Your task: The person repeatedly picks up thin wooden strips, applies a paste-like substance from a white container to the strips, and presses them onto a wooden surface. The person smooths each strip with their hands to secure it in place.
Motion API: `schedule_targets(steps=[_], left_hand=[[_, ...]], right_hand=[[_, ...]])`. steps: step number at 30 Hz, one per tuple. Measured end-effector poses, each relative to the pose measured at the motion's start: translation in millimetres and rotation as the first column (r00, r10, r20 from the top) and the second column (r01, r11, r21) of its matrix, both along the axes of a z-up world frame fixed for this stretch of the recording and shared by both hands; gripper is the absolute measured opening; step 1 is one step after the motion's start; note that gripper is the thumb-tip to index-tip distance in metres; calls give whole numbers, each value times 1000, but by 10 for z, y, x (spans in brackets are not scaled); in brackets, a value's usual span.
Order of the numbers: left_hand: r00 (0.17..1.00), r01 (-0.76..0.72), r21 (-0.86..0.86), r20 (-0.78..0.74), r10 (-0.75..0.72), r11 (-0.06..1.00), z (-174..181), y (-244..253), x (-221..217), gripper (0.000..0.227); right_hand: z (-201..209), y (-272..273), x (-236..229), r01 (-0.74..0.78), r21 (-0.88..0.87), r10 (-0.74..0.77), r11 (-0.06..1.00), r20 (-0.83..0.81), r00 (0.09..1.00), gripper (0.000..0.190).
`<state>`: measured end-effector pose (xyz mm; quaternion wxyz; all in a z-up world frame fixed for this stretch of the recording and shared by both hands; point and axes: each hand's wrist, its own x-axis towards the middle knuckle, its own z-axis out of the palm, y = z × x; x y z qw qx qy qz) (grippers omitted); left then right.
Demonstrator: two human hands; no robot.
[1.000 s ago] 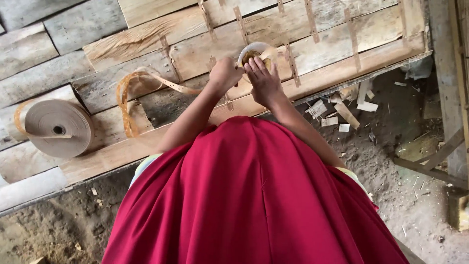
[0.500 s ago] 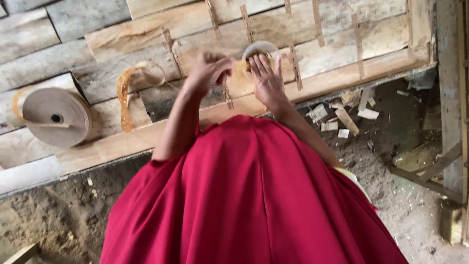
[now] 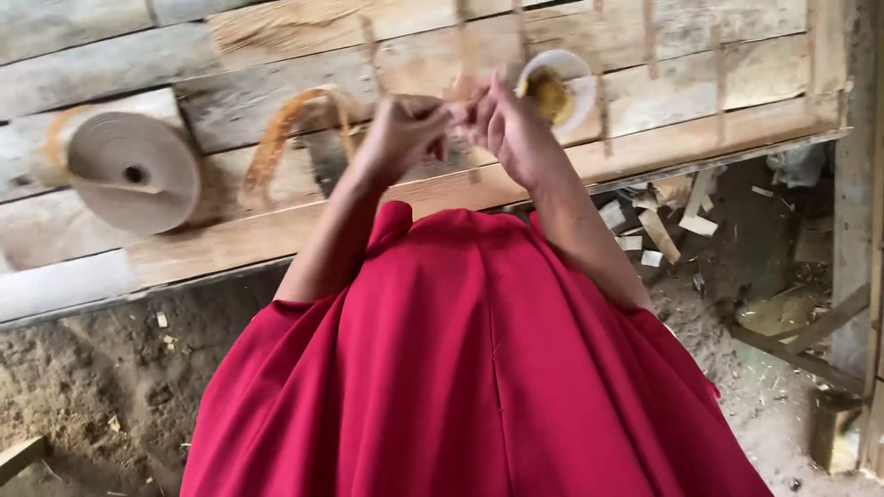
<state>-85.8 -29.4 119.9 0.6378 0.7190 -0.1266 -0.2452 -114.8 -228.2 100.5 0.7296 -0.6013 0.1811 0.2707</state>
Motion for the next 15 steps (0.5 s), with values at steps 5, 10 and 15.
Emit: schedule_targets(steps=[5,10,15], left_hand=[[971,115,27,-215,-107,993,206,783,-139,68],[844,330,377,-528,-92,865,488,2377,-23,42],[980,149,645,-196,-27,749,399,4045,-100,7]], right_hand=[[163,790,126,522,408,-562,750,-25,827,18],[68,1229,63,568,294,-609,769,70,790,24],[12,1782,-151,496,106,-505,862,284,815,14]])
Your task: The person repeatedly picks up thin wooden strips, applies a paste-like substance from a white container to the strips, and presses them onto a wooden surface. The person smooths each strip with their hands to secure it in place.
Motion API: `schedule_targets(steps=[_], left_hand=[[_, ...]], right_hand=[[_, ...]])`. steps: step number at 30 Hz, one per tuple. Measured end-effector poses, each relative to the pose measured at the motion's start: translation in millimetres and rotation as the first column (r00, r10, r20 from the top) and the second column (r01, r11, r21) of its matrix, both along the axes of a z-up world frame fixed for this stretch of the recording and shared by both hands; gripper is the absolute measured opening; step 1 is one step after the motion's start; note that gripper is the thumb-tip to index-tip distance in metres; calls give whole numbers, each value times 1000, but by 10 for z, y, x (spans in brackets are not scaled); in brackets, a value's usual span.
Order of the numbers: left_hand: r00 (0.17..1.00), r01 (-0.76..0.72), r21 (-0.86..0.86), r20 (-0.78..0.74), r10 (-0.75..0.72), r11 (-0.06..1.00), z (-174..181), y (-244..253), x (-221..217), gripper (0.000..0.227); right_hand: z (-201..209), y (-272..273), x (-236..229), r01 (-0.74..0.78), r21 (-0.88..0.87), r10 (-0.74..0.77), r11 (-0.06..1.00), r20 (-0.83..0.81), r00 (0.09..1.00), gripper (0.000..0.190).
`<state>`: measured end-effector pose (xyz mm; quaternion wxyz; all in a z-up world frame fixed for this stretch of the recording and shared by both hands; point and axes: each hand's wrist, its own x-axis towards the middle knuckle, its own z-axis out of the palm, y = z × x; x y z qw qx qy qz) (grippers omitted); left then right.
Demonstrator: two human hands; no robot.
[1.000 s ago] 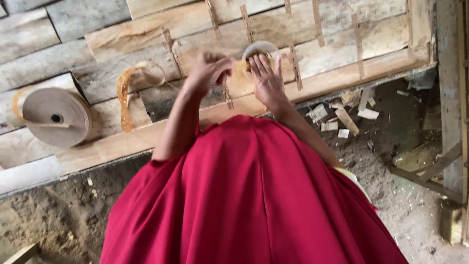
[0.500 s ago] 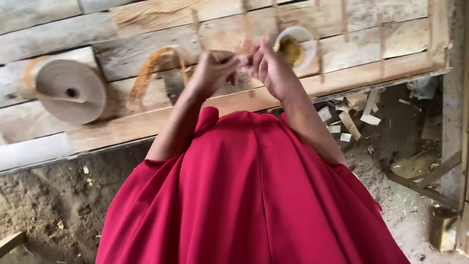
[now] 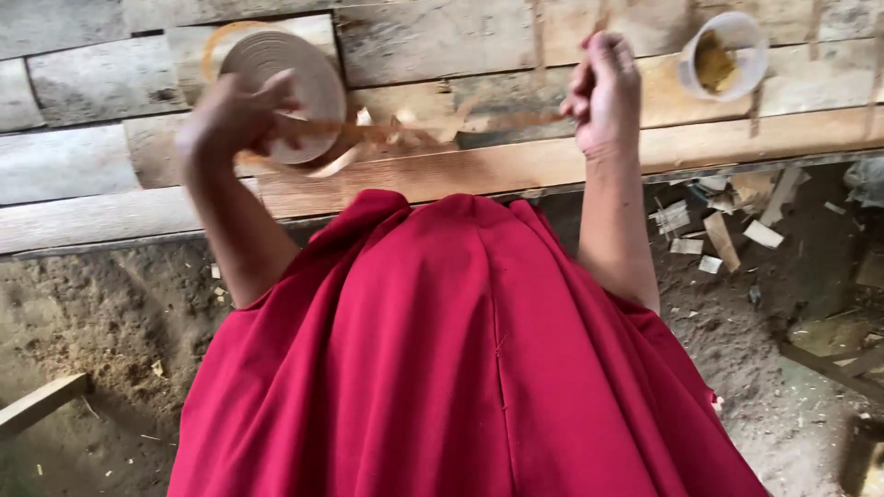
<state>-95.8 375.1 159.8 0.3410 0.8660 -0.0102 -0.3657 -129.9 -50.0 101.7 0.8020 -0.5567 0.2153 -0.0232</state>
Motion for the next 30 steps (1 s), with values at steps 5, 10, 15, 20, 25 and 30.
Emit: schedule_targets(steps=[5,10,15,20,25,30], left_hand=[[962,-68,192,273,13,979,-831,283,28,27],[968,209,-174,174,-179,962,-1717,-1059,-78,15],[971,-233,-444,-52,235,865,-1952,-1429,-51,48],[726,-687,-584,-576,375,433,-1711,-1677,144,27],[761,-645,-422,-425,490,637,-1557,-1626,397,12],[936,-137,-586,188,298,799,-2276,-1604,619,36]], right_hand=[[106,807,-236,-321,-200,267,926,-256,929,15],[-659,1021,-328,-275,-58,257,960,-217,942,19],[-598,1180,-424,-283,-153,244,947,-236,941,21],[-1029,1301,-672,-276,-295,202,915,-260,944,25],[-1201,1354,-776,-249,-260,168,933,-299,939,20],[-1178,1340,-811,-268,-162,206,950,-320,925,16]])
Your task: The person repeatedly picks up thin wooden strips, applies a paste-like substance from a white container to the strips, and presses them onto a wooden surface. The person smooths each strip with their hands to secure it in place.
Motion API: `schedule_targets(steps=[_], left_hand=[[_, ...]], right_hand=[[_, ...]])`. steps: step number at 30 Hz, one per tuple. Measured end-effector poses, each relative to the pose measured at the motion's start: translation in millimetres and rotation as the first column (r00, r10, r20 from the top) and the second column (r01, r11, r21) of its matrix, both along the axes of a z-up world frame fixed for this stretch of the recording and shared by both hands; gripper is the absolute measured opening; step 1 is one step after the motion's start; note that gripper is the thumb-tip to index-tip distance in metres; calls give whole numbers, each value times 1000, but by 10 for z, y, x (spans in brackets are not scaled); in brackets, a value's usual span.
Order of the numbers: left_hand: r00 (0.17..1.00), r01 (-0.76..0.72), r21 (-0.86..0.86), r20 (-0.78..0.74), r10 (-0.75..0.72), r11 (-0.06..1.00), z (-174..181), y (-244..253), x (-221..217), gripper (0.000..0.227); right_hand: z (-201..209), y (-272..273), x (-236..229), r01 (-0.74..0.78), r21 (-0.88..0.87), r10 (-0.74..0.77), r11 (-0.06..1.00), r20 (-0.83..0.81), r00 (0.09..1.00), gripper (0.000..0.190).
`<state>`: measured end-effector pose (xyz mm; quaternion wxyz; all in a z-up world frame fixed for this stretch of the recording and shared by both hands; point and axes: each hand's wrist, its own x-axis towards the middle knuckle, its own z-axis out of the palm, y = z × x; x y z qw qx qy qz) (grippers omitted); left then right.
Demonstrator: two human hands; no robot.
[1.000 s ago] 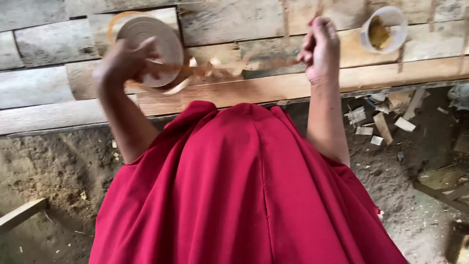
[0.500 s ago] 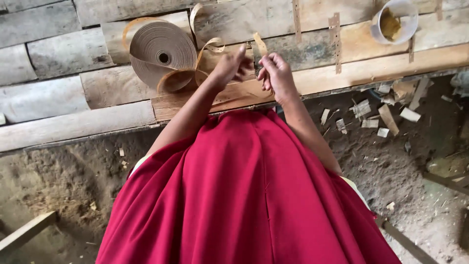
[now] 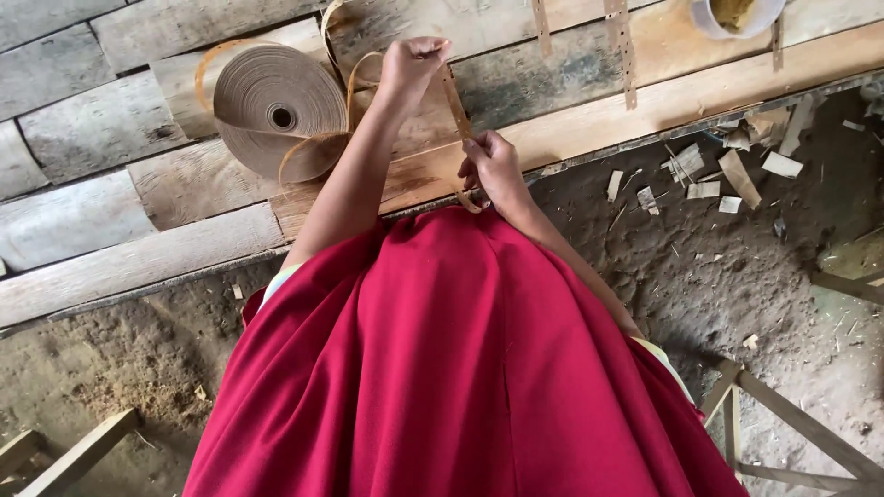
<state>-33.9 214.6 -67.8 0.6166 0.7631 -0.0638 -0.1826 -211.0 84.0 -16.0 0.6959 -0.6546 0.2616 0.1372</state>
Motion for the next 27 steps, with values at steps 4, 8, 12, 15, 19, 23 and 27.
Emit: schedule_targets(steps=[4,8,12,15,19,23,27], left_hand=[[994,-39,300,114,5,953,60,-35,60,14],[948,-87,532,303,-93,842,20,-81,56,13],[859,-181,532,496,-131,827,-346,-84,103,20],[855,-196,556,501,-137,808,-403,-75,86,21],[850,-199,572,505,-151,796,-421,-79,73,26],[863,-189,572,484,-142,798,-413,-76,92,27],[909,-122,630,380,-168,767,-390,-99,173,30]], right_hand=[[91,7,-36,-8,-48,5,999,-68,998,35],[-105,-34,-26,-1,-37,0,999,-30,1000,32],[-200,-48,-35,11,-2,-11,1000,-40,999,30],[-206,-44,-35,16,-24,-18,1000,-68,998,29],[-194,-43,-14,9,-33,-13,999,-97,995,26],[-243,-30,5,-5,-40,0,999,-129,992,21],[-228,-24,8,-23,-55,17,998,-111,994,24]])
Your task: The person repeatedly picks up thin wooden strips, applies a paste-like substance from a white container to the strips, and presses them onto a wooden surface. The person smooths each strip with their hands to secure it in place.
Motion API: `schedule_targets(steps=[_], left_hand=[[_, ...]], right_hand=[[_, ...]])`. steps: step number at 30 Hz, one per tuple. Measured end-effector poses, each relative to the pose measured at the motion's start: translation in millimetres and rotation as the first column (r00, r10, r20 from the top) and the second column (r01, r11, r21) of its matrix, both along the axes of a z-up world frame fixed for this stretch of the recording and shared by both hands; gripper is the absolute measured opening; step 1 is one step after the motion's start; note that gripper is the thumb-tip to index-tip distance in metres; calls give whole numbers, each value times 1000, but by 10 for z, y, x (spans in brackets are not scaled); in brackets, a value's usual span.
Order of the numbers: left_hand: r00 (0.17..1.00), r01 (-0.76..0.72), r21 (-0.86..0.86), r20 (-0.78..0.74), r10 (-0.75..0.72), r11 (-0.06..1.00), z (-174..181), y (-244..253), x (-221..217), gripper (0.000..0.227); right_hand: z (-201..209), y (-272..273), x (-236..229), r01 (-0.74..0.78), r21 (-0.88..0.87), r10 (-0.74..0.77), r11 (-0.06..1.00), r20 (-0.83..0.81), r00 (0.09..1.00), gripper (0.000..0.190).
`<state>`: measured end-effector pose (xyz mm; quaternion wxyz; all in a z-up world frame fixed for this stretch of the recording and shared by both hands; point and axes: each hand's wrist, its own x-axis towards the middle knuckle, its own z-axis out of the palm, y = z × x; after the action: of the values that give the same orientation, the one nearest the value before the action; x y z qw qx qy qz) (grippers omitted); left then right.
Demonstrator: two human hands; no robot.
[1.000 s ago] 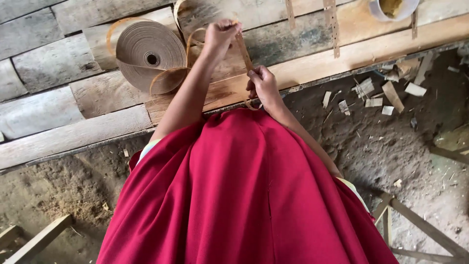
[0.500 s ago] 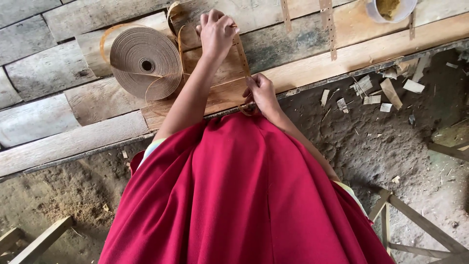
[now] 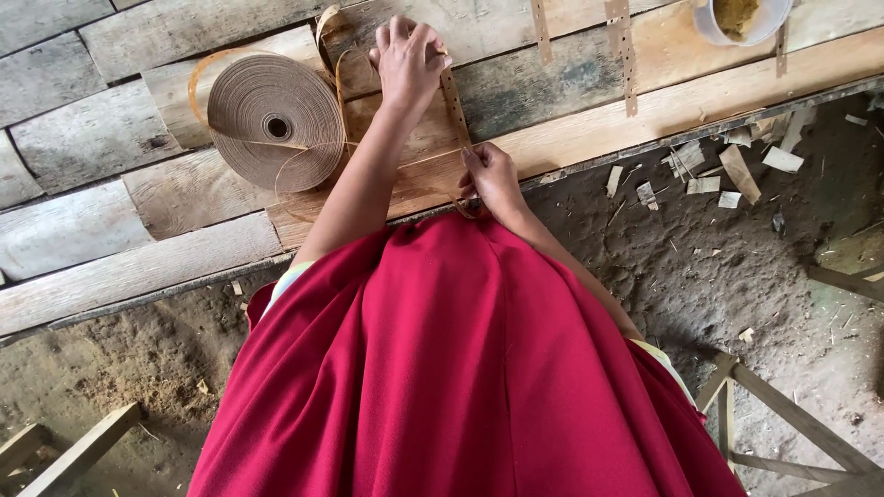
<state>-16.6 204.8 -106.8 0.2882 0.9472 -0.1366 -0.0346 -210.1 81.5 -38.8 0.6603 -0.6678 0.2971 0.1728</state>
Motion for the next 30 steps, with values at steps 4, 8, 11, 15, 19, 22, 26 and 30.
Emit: schedule_targets(steps=[4,8,11,15,19,22,26,30], left_hand=[[993,-59,48,-99,64,997,38,-46,92,28],[976,-218,-120,0,220,969,11,-69,15,20],[984,-12,-135,176,36,991,55,-15,-328,30],[970,203,25,134,-204,979,312,63,-641,38],[966,258,163,-39,-255,952,400,55,-653,51],[967,253,185,-48,-249,949,355,80,-665,53],[969,241,200,1,-246,950,337,64,-671,54],[968,246,215,-13,-249,945,389,54,-673,54]], right_hand=[[14,5,7,-1,-1,1,1000,-22,1000,25],[42,15,23,-3,-27,2,1000,-35,999,26],[166,38,44,-4,-81,0,997,-55,998,25],[58,10,49,-66,-294,63,953,-21,998,32],[146,18,73,37,-56,-42,998,-88,995,24],[188,32,77,46,-27,-49,999,-105,993,23],[178,15,99,71,2,-70,997,-147,987,31],[224,14,116,54,1,-53,999,-169,984,32]])
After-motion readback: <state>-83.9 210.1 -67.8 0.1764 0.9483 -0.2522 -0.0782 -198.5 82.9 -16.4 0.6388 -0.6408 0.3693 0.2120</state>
